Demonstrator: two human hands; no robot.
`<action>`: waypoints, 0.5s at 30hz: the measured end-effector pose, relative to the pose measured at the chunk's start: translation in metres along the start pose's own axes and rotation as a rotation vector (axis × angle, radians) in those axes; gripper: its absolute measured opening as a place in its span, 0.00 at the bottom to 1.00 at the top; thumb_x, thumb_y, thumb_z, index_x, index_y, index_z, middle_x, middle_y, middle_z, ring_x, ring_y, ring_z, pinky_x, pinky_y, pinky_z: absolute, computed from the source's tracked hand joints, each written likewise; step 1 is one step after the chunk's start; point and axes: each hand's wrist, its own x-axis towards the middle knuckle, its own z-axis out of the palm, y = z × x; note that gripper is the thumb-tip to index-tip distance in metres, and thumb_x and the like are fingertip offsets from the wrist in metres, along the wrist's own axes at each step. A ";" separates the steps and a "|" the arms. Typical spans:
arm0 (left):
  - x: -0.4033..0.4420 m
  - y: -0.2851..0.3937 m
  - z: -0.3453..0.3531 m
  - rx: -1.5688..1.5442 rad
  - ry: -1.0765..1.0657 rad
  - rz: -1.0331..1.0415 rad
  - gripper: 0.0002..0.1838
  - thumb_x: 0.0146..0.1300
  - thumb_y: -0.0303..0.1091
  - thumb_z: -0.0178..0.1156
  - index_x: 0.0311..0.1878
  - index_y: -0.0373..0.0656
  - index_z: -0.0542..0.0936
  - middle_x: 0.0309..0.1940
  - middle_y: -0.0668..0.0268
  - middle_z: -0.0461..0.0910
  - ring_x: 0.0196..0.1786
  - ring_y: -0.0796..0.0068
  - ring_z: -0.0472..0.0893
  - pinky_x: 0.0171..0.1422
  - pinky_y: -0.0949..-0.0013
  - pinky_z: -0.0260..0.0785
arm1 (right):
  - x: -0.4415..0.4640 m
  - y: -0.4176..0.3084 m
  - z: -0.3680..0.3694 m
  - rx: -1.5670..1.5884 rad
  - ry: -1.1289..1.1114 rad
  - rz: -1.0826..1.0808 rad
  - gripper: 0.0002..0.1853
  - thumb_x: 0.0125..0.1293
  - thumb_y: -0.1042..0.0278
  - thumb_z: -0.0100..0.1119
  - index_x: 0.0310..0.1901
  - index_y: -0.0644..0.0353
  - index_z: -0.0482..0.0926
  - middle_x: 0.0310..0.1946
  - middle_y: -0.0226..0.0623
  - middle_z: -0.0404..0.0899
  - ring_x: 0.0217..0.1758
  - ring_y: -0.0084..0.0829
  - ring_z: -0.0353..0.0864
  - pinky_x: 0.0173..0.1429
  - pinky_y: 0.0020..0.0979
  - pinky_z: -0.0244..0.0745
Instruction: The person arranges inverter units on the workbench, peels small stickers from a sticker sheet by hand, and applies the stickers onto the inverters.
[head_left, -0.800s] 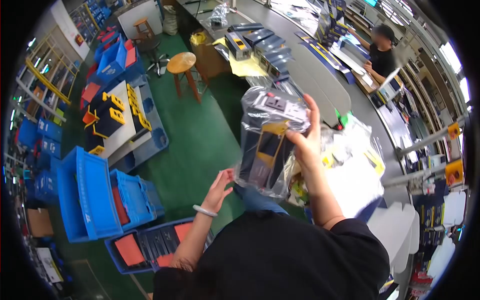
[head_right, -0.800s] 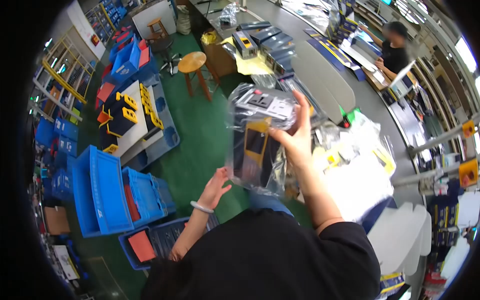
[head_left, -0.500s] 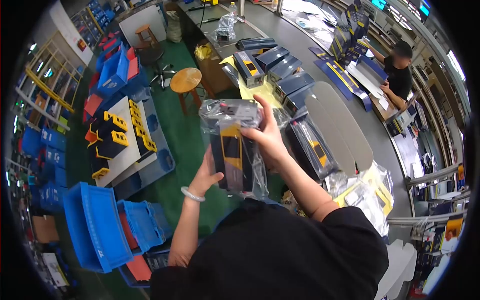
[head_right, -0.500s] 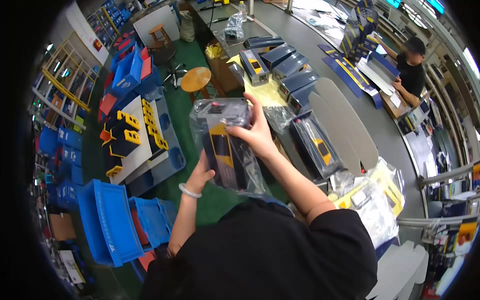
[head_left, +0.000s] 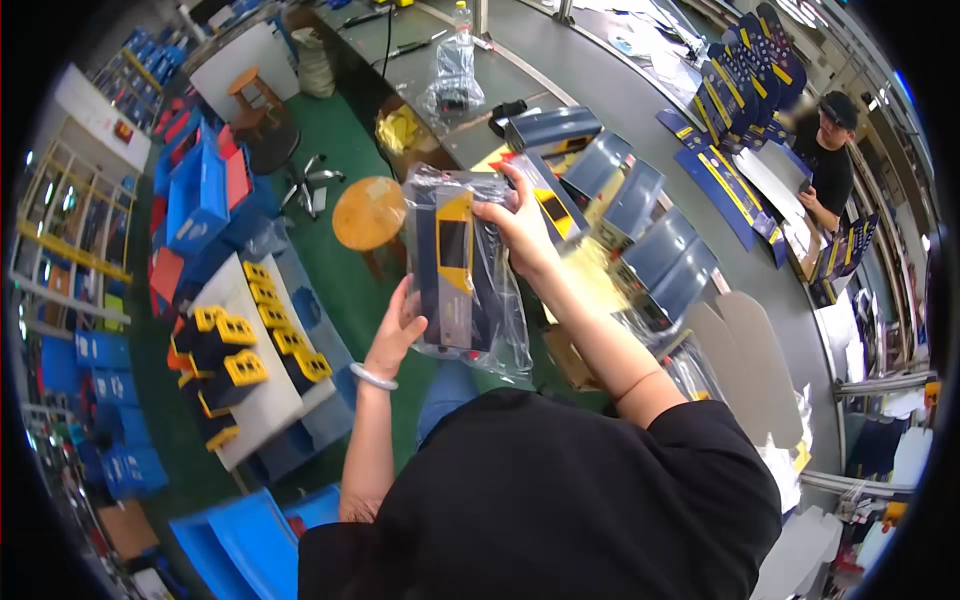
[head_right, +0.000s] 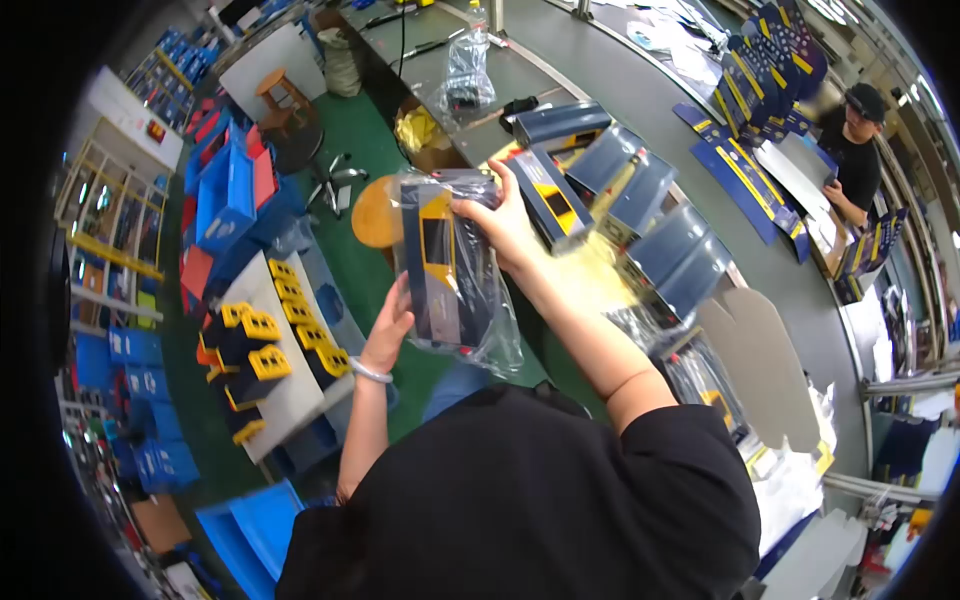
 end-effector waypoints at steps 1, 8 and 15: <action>0.030 0.008 -0.016 -0.013 -0.058 0.020 0.56 0.58 0.46 0.72 0.78 0.39 0.45 0.75 0.52 0.54 0.78 0.61 0.54 0.78 0.62 0.46 | 0.021 0.004 0.004 -0.044 0.044 -0.015 0.48 0.50 0.75 0.72 0.71 0.60 0.54 0.48 0.44 0.77 0.48 0.32 0.80 0.54 0.33 0.77; 0.192 0.049 -0.083 0.020 -0.227 -0.127 0.49 0.62 0.35 0.70 0.77 0.38 0.48 0.73 0.55 0.58 0.75 0.65 0.60 0.76 0.64 0.52 | 0.135 0.011 0.010 -0.135 0.306 -0.078 0.49 0.48 0.74 0.74 0.71 0.59 0.55 0.51 0.42 0.76 0.52 0.31 0.78 0.59 0.32 0.73; 0.291 0.049 -0.085 0.046 -0.298 -0.164 0.47 0.61 0.34 0.70 0.77 0.39 0.50 0.73 0.52 0.57 0.75 0.61 0.58 0.77 0.62 0.49 | 0.196 0.005 -0.011 -0.281 0.405 -0.053 0.48 0.52 0.79 0.69 0.73 0.56 0.52 0.51 0.41 0.75 0.54 0.31 0.77 0.62 0.32 0.71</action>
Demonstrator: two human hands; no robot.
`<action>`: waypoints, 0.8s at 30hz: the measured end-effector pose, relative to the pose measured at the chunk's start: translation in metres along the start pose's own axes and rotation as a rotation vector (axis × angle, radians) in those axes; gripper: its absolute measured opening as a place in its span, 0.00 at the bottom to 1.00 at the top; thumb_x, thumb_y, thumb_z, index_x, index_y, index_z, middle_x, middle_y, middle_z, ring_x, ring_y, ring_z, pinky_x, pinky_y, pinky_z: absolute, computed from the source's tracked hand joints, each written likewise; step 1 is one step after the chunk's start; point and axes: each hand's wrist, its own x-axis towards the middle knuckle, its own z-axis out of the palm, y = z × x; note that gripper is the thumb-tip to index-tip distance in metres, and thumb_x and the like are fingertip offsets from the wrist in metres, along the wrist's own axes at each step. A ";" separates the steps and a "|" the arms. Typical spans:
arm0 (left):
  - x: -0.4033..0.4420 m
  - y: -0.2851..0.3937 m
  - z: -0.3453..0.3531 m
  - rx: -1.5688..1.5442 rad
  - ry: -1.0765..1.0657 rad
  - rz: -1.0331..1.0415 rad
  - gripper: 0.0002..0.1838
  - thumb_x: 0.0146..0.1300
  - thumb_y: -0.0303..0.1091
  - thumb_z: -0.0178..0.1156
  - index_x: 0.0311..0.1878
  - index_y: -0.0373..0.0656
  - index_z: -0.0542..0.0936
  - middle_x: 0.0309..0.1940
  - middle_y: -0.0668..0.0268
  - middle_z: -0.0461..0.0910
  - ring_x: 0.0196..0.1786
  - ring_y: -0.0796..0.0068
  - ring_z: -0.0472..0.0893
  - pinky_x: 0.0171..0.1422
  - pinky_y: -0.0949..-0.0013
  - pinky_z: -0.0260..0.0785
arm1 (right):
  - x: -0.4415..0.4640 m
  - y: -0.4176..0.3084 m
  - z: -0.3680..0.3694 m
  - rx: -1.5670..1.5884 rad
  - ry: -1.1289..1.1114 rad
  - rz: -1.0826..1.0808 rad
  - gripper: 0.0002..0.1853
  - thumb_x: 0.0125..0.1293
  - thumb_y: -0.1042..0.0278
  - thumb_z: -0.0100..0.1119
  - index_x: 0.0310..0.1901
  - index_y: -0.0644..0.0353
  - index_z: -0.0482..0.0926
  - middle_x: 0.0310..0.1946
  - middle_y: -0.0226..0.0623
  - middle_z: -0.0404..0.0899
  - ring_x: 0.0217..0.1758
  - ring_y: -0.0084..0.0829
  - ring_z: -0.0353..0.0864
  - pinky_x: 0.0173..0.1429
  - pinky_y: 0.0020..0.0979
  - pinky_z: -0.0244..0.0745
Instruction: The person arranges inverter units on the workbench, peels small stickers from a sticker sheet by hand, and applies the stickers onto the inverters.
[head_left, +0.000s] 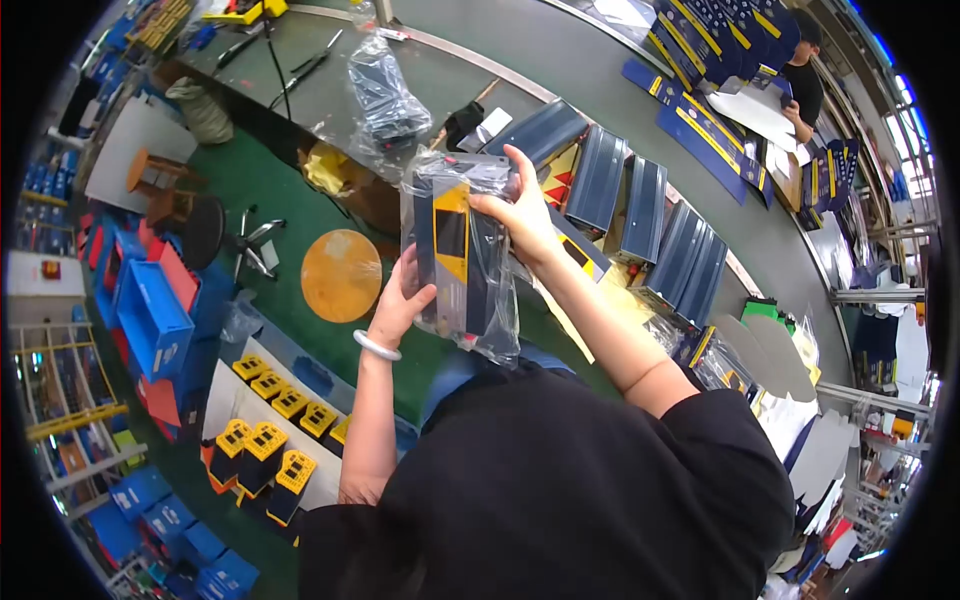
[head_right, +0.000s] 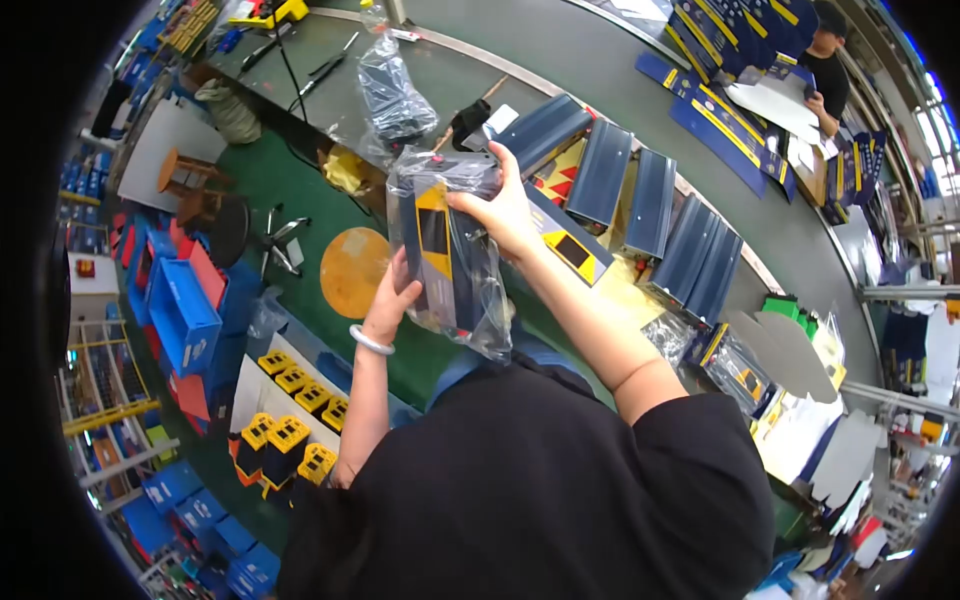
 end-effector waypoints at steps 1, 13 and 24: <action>0.009 0.007 -0.001 0.015 0.009 -0.015 0.47 0.61 0.34 0.69 0.77 0.40 0.50 0.73 0.52 0.56 0.76 0.61 0.57 0.78 0.62 0.49 | 0.007 -0.001 0.000 0.036 0.008 -0.015 0.49 0.51 0.79 0.69 0.73 0.54 0.53 0.51 0.41 0.75 0.55 0.31 0.77 0.62 0.32 0.72; 0.102 0.014 -0.022 -0.023 -0.535 -0.403 0.49 0.52 0.32 0.75 0.74 0.37 0.57 0.65 0.61 0.71 0.66 0.67 0.70 0.71 0.65 0.60 | 0.005 0.001 -0.036 0.133 0.247 -0.042 0.51 0.50 0.78 0.69 0.75 0.55 0.51 0.55 0.41 0.73 0.60 0.30 0.73 0.65 0.31 0.69; 0.165 0.037 0.072 0.283 -0.933 -0.494 0.49 0.51 0.45 0.77 0.70 0.31 0.63 0.63 0.52 0.73 0.64 0.67 0.73 0.70 0.67 0.64 | -0.072 0.060 -0.103 0.450 0.840 -0.296 0.28 0.63 0.67 0.59 0.65 0.65 0.68 0.57 0.42 0.78 0.61 0.33 0.76 0.68 0.35 0.68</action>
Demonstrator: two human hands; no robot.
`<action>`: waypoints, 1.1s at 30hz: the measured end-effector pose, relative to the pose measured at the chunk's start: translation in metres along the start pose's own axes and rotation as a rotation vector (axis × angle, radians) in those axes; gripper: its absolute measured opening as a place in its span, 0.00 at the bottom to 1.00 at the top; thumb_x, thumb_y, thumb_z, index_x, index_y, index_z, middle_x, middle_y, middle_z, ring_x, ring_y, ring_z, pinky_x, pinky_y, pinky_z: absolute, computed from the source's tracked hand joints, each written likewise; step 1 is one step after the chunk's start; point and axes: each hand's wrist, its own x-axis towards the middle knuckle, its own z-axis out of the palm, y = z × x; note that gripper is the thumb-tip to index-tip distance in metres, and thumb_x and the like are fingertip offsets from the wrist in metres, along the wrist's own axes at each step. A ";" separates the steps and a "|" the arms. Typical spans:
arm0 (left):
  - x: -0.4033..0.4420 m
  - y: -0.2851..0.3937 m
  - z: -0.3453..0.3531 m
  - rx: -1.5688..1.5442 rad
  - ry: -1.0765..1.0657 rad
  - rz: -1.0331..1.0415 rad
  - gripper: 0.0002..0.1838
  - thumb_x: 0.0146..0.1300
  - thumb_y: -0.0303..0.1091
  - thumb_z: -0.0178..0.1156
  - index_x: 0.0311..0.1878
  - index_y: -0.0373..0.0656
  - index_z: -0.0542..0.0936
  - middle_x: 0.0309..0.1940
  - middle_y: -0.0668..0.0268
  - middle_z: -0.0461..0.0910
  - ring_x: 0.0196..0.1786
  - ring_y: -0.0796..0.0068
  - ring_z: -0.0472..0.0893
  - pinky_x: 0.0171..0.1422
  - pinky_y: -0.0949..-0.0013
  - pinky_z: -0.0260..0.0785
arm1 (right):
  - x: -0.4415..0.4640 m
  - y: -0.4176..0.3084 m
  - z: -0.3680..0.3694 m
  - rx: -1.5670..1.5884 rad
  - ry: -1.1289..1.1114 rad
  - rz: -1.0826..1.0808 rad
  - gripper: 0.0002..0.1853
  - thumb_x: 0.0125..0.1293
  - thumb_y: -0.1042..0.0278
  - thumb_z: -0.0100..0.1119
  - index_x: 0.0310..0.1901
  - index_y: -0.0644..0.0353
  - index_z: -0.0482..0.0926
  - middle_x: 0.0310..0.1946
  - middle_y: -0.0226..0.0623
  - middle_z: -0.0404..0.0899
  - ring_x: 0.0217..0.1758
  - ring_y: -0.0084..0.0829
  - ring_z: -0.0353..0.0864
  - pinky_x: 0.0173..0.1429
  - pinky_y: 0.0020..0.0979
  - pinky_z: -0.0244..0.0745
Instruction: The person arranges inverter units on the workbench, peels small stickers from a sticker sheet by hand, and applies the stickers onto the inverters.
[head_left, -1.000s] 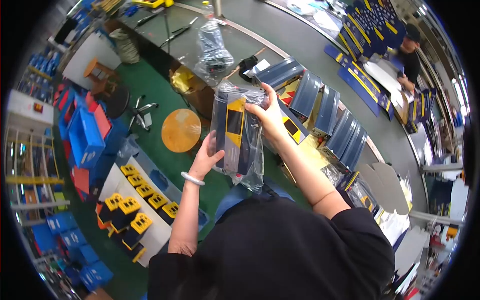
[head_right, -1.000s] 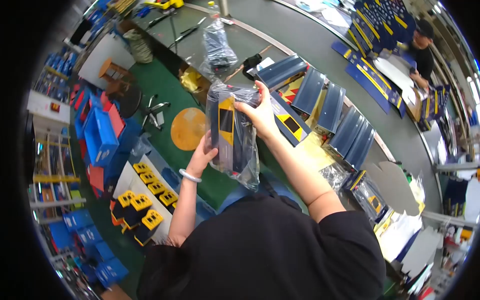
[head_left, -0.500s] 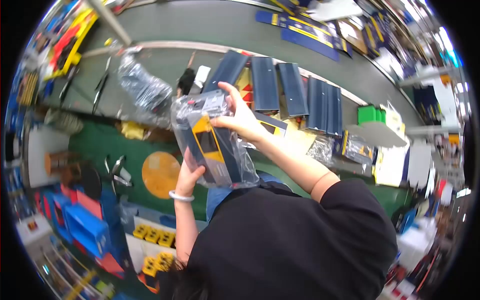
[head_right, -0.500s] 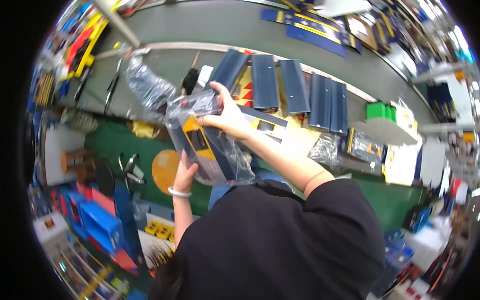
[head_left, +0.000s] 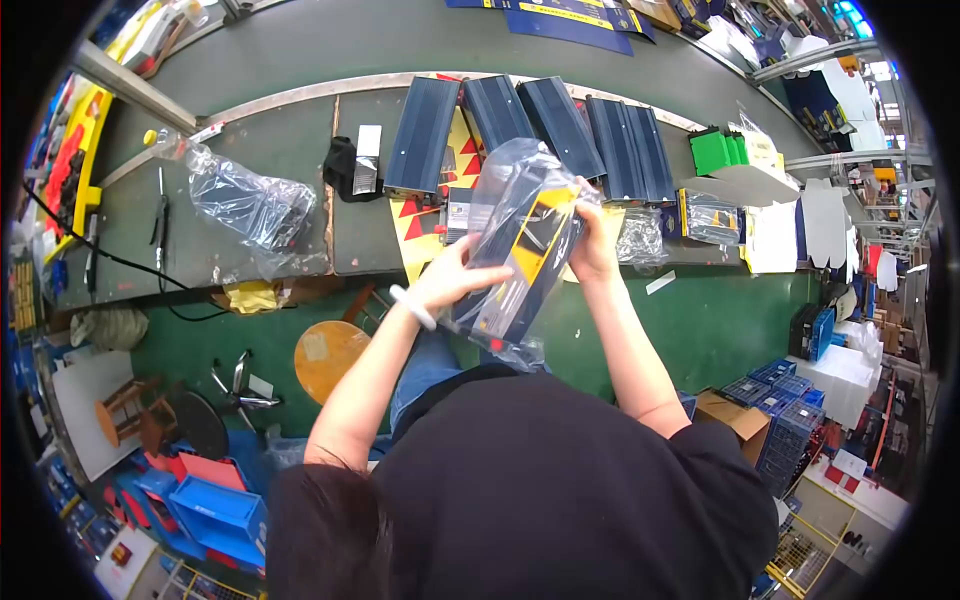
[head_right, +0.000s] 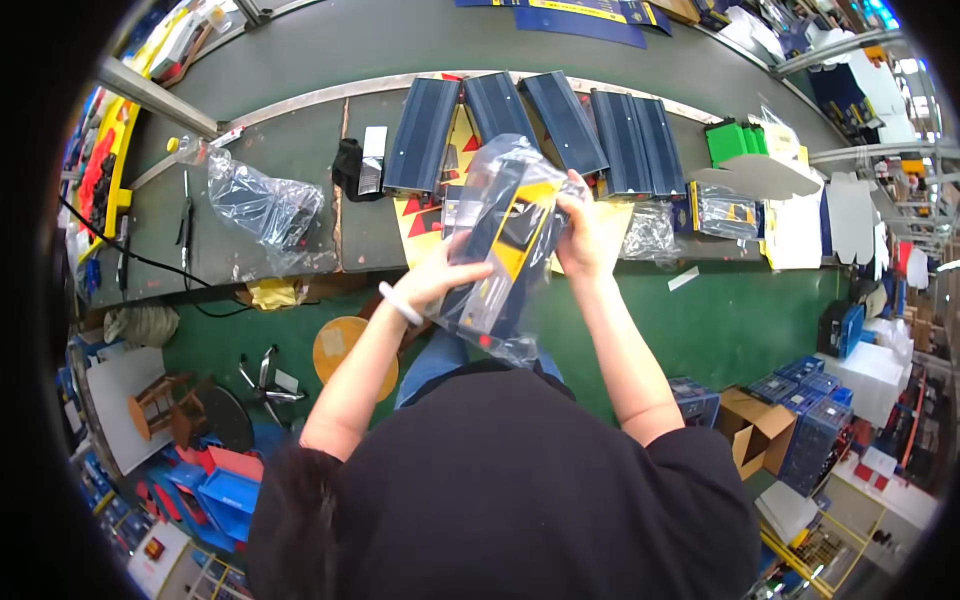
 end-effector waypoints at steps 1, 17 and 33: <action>0.017 0.000 -0.005 0.085 0.006 0.008 0.44 0.53 0.45 0.76 0.69 0.34 0.66 0.58 0.57 0.78 0.60 0.71 0.76 0.67 0.68 0.67 | 0.020 0.009 -0.023 0.035 0.004 0.029 0.23 0.66 0.63 0.56 0.61 0.65 0.72 0.55 0.41 0.79 0.59 0.34 0.78 0.67 0.36 0.71; 0.028 0.025 -0.038 -0.036 0.618 0.174 0.36 0.64 0.43 0.68 0.70 0.37 0.66 0.66 0.53 0.70 0.66 0.66 0.73 0.63 0.64 0.72 | 0.129 -0.001 -0.007 0.201 -0.052 0.321 0.22 0.68 0.56 0.56 0.58 0.61 0.75 0.52 0.38 0.83 0.53 0.34 0.82 0.63 0.36 0.74; -0.116 -0.085 -0.128 -0.002 1.671 0.416 0.20 0.69 0.41 0.63 0.53 0.32 0.80 0.47 0.61 0.83 0.49 0.74 0.81 0.56 0.70 0.73 | 0.144 0.139 0.214 -0.052 -0.465 0.576 0.11 0.63 0.69 0.63 0.46 0.62 0.80 0.38 0.34 0.85 0.39 0.26 0.85 0.44 0.30 0.81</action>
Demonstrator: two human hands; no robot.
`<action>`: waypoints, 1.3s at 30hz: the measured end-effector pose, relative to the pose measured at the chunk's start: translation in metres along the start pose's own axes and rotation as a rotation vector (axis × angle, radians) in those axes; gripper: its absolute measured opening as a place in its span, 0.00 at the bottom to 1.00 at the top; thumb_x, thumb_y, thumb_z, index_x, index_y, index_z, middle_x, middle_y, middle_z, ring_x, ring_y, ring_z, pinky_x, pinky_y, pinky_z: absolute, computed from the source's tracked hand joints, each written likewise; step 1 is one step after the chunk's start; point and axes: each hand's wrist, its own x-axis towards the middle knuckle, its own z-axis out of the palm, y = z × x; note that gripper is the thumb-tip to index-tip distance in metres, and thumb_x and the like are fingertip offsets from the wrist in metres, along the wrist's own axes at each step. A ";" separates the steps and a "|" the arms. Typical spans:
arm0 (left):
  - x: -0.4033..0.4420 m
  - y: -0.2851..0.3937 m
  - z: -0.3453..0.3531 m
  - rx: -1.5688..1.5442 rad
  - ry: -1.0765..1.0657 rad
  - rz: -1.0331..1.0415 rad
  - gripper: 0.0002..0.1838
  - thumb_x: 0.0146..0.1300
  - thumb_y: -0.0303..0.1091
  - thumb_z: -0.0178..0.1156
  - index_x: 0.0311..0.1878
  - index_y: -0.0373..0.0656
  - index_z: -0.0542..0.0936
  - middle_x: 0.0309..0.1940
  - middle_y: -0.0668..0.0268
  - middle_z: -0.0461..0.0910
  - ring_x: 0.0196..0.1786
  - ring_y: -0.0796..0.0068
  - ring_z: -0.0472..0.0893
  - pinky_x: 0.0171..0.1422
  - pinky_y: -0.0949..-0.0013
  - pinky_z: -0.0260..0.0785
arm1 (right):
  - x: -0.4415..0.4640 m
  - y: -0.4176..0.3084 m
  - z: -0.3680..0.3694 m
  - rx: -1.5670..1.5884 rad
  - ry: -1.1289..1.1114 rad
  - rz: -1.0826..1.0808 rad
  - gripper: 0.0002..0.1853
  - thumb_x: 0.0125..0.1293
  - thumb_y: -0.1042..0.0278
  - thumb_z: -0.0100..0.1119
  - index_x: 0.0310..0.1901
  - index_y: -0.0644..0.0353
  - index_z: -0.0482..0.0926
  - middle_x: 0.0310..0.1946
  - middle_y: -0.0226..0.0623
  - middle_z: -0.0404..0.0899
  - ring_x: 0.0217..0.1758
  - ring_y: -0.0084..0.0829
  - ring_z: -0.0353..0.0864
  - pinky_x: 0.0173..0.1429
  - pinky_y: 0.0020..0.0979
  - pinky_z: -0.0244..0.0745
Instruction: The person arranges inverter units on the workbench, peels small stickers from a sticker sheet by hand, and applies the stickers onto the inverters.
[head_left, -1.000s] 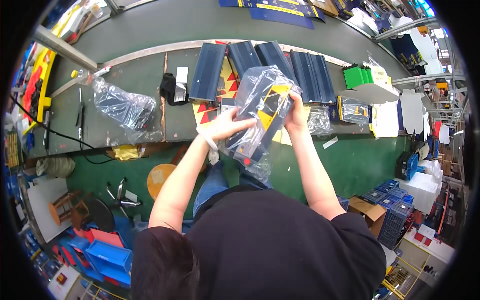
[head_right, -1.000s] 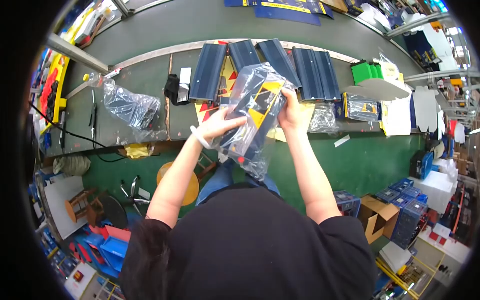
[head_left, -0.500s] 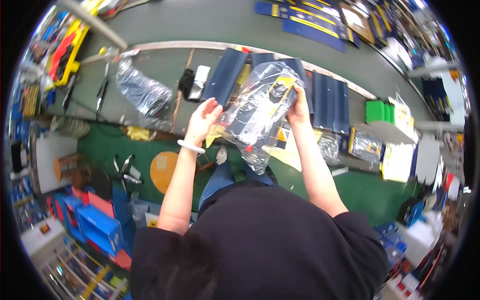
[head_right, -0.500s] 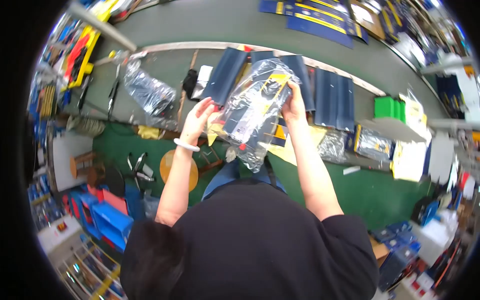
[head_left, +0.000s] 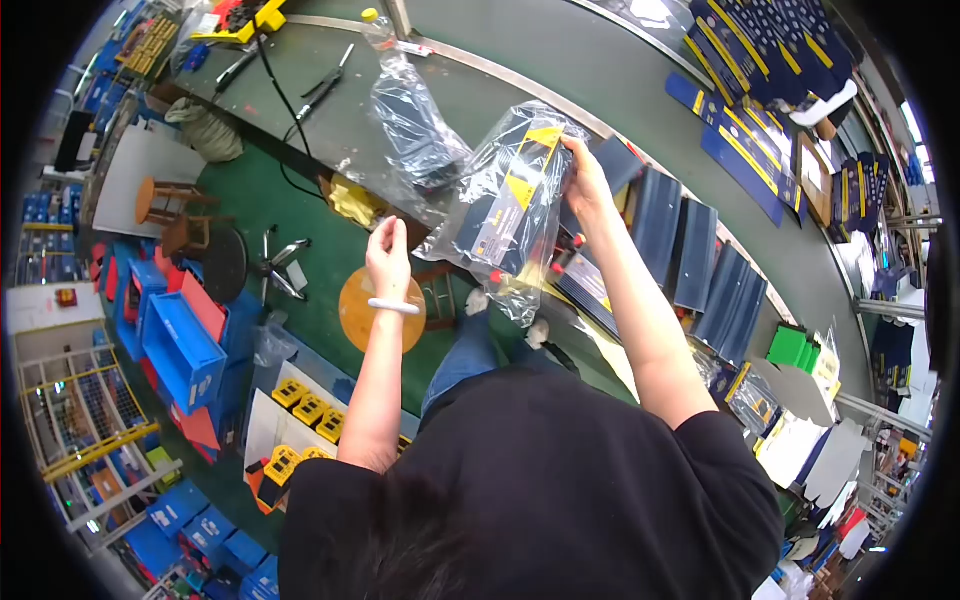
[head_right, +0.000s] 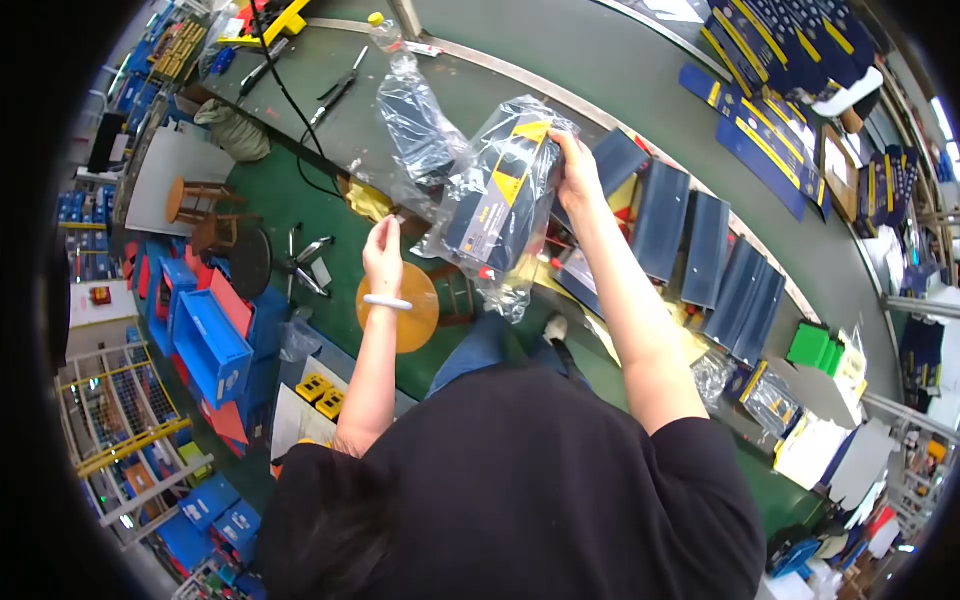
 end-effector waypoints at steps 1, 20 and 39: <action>0.005 0.001 -0.007 0.028 -0.021 0.006 0.20 0.68 0.40 0.63 0.53 0.32 0.80 0.46 0.61 0.83 0.48 0.74 0.81 0.55 0.70 0.73 | 0.011 0.005 0.005 -0.029 0.011 0.009 0.11 0.62 0.69 0.65 0.45 0.62 0.81 0.37 0.34 0.84 0.39 0.26 0.84 0.43 0.31 0.82; 0.028 0.004 0.031 0.392 -0.562 0.349 0.34 0.54 0.48 0.72 0.59 0.35 0.76 0.59 0.54 0.74 0.56 0.58 0.77 0.61 0.63 0.70 | 0.075 0.051 0.040 -0.858 0.849 0.047 0.60 0.33 0.47 0.80 0.65 0.71 0.58 0.62 0.59 0.69 0.63 0.48 0.74 0.64 0.37 0.73; 0.040 0.008 -0.007 0.279 -0.346 0.274 0.35 0.55 0.50 0.71 0.60 0.36 0.74 0.58 0.50 0.73 0.63 0.50 0.72 0.68 0.56 0.65 | 0.109 0.051 0.073 -1.430 1.041 0.297 0.62 0.41 0.23 0.66 0.69 0.66 0.61 0.69 0.60 0.61 0.71 0.58 0.63 0.71 0.54 0.61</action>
